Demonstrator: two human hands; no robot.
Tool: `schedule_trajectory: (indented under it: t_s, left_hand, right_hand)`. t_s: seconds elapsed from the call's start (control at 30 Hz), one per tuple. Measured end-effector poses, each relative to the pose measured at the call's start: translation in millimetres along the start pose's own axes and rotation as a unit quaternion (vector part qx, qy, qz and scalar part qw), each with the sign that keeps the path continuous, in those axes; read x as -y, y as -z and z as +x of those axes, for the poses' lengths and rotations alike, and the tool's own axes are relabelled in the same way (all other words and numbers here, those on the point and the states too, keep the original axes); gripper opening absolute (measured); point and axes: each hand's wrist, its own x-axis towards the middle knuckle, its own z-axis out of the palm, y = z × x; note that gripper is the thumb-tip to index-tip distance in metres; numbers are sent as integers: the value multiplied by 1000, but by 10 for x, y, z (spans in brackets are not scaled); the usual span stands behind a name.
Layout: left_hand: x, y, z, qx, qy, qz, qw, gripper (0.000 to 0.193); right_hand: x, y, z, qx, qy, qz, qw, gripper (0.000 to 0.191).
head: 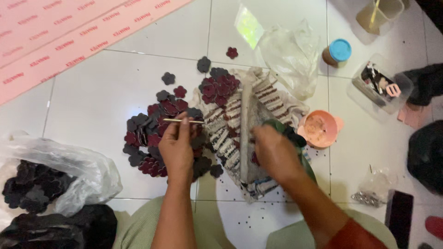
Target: The person sits on the floor and glues small flower-shaped fabric cutouts onto the surface of a green shoe upper, using a small stick to apply adhesive from a bowl and pressing each cutout in place one at a time, working across the shoe surface.
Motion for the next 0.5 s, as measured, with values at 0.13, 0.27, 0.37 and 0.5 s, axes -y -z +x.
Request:
schedule_trajectory:
  t_s: [0.13,0.27,0.37,0.5]
  left_hand:
    - [192,-321,-240,143,-34,-12,989,24]
    - [336,-550,-540,287,-12,102,952,19]
    - [381,-553,-613,337,-11,153,929,19]
    - [445,-517,-561,324,-29,198,925,18]
  right_hand:
    - [80,466,135,-133,-11,93,987,40]
    - [76,663,-106,-167,-80,99,978,48]
    - [-23,546,-490,-201,-137,97,965,54]
    - [-263,290,-927,-185,-164,101,964,76]
